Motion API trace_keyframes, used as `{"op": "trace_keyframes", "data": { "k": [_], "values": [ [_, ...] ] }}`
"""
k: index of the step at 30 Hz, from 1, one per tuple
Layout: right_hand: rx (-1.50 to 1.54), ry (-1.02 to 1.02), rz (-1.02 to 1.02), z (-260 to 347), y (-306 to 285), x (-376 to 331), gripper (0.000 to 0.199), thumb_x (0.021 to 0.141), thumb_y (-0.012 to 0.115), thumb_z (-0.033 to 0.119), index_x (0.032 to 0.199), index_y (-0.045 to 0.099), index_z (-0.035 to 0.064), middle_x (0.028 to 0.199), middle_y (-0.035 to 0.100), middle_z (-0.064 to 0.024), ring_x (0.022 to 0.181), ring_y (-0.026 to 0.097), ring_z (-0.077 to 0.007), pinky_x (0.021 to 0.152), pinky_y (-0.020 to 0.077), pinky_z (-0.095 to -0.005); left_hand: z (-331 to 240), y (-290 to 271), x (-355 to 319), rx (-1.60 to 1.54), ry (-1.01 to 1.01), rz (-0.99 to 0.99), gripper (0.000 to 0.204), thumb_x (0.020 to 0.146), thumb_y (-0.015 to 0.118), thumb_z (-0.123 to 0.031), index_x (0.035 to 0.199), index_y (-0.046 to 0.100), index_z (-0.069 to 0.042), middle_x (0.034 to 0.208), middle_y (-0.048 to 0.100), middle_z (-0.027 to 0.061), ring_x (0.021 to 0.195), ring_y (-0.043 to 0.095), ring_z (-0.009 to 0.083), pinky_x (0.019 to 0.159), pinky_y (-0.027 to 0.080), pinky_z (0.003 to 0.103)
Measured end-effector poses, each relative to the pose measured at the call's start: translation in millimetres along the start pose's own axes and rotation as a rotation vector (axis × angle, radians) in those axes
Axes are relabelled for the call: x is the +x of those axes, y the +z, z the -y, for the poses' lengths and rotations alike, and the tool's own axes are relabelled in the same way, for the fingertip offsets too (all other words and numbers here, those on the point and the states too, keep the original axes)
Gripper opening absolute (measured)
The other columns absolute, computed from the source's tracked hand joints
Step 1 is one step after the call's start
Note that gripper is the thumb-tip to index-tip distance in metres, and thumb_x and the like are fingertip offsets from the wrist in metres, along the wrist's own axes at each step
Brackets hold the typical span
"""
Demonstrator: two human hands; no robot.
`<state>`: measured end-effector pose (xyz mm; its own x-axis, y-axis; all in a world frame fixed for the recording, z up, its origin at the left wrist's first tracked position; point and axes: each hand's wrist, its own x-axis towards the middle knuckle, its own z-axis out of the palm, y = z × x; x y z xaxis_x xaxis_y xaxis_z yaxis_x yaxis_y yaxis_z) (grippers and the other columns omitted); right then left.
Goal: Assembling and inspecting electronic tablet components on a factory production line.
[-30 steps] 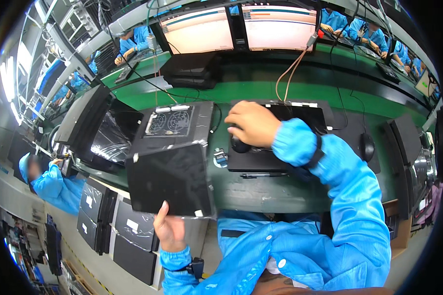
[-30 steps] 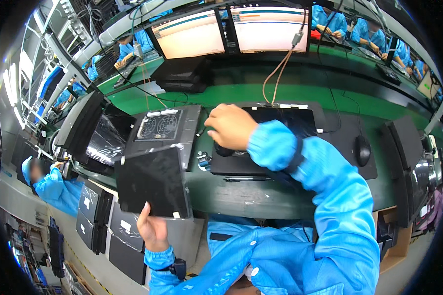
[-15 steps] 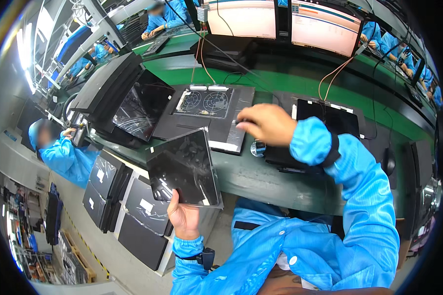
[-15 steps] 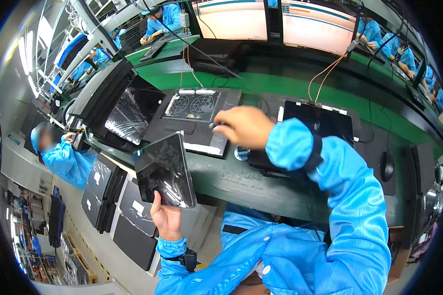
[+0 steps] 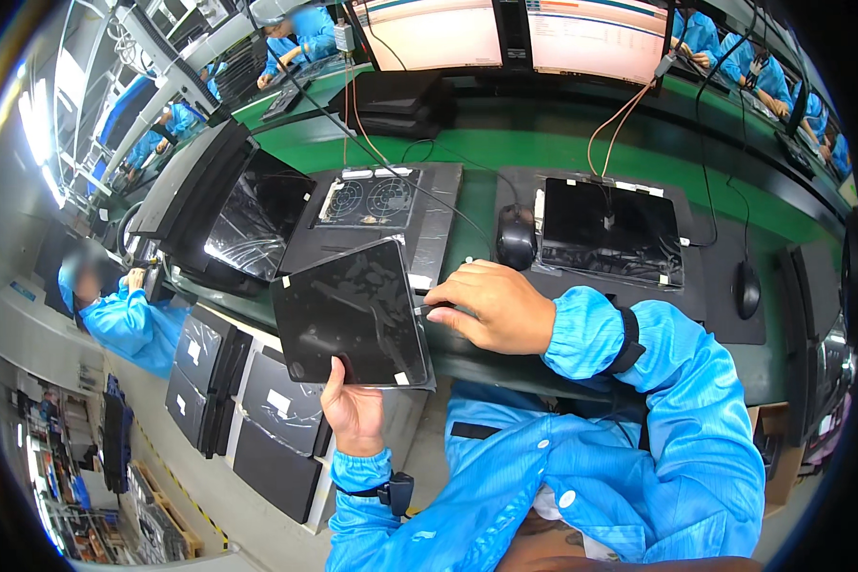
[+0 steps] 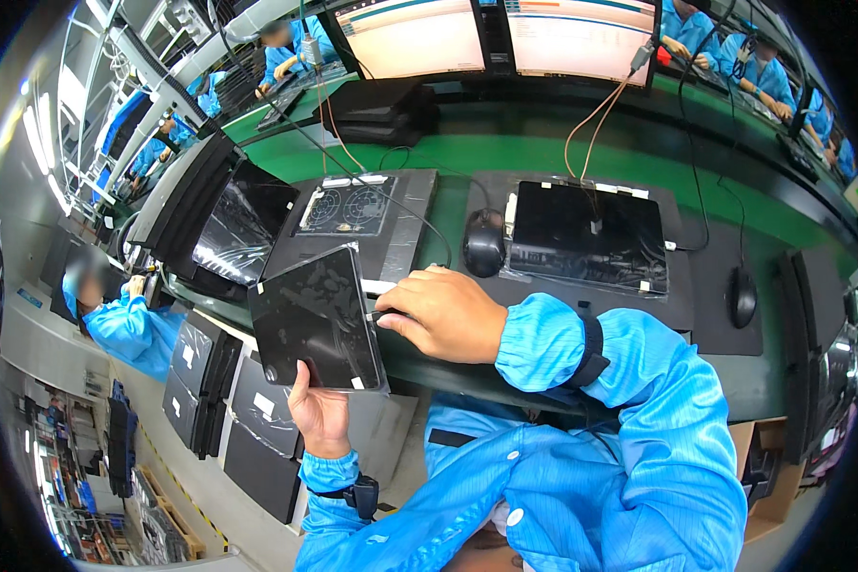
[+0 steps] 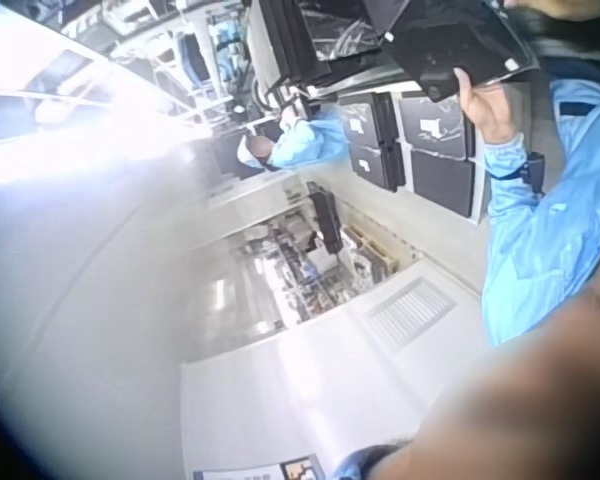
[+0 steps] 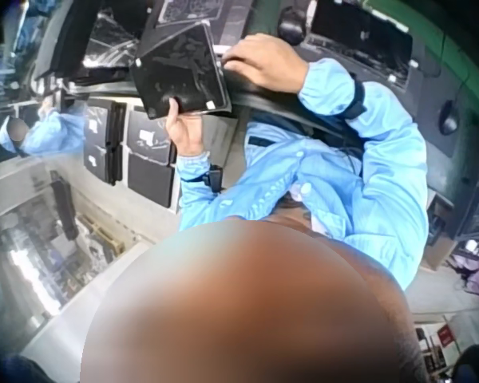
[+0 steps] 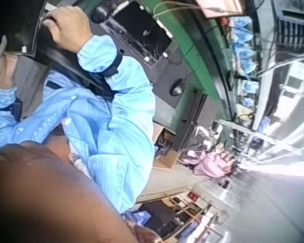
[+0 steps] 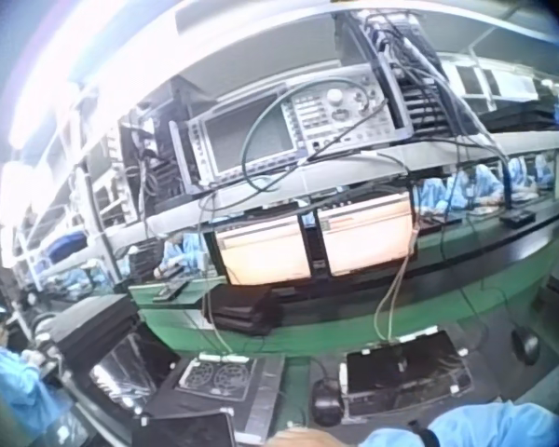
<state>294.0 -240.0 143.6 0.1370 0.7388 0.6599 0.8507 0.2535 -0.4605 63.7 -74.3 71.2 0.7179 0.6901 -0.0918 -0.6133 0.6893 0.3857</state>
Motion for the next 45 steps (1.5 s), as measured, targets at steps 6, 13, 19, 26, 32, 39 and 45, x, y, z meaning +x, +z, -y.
{"op": "trace_keyframes", "data": {
  "k": [6,13,19,26,32,39,45],
  "values": [
    [-0.035,-0.012,-0.002,-7,-1,-5,0.017,0.089,0.076,0.018,0.100,0.071,0.0047,0.088,0.070,-0.0114,0.082,0.065,-0.0309,0.076,0.0514,-0.0412,5,4,1,0.070,0.004,-0.020,0.035,0.106,0.053,-0.014,0.140,0.057,-0.004,0.142,0.062,0.0137,0.134,0.057,0.0299,0.117,0.042,0.052],
    [-0.088,0.028,0.011,-21,-7,11,0.019,0.091,0.074,0.019,0.098,0.070,0.0030,0.087,0.071,-0.0113,0.084,0.067,-0.0318,0.080,0.0512,-0.0426,-1,36,38,0.231,-0.074,0.045,0.035,0.104,0.057,-0.010,0.138,0.057,-0.002,0.138,0.063,0.0137,0.130,0.059,0.0278,0.114,0.045,0.047],
    [-0.413,0.221,0.136,-44,1,40,0.081,0.083,0.071,0.068,0.129,0.063,0.0027,0.112,0.067,-0.0204,0.108,0.062,-0.0369,0.101,0.0418,-0.0478,-4,43,150,0.406,-0.192,0.118,0.033,0.101,0.062,-0.012,0.131,0.058,0.000,0.131,0.065,0.0126,0.124,0.061,0.0281,0.111,0.047,0.045],
    [-0.538,0.298,0.236,-90,25,68,0.080,0.078,0.068,0.077,0.119,0.074,0.0079,0.111,0.067,-0.0202,0.116,0.059,-0.0344,0.106,0.0372,-0.0472,-4,29,222,0.349,-0.306,0.081,0.025,0.102,0.060,-0.012,0.123,0.061,0.002,0.124,0.068,0.0170,0.119,0.064,0.0312,0.109,0.049,0.045],
    [-0.532,0.346,0.320,-106,24,71,0.080,0.075,0.070,0.076,0.118,0.075,0.0082,0.106,0.069,-0.0179,0.112,0.062,-0.0331,0.106,0.0377,-0.0471,-33,61,205,1.125,-0.532,-0.049,0.054,0.101,0.060,-0.045,0.115,0.062,0.007,0.103,0.073,0.0217,0.087,0.073,0.0272,0.080,0.059,0.040],
    [-0.610,0.401,0.495,-100,34,76,0.087,0.077,0.070,0.074,0.134,0.066,0.0080,0.119,0.066,-0.0200,0.119,0.059,-0.0355,0.111,0.0339,-0.0526,-8,-8,166,2.212,0.796,0.252,0.070,0.093,0.071,-0.037,0.148,0.047,-0.001,0.154,0.042,0.0261,0.148,0.033,0.0434,0.122,0.019,0.062],
    [-0.500,0.258,0.306,-86,15,62,0.074,0.085,0.071,0.062,0.132,0.063,0.0053,0.124,0.063,-0.0198,0.122,0.057,-0.0356,0.110,0.0369,-0.0505,0,-15,170,2.195,0.806,0.256,0.069,0.095,0.069,-0.037,0.147,0.046,0.003,0.155,0.041,0.0265,0.147,0.034,0.0423,0.122,0.016,0.063]
  ]
}}
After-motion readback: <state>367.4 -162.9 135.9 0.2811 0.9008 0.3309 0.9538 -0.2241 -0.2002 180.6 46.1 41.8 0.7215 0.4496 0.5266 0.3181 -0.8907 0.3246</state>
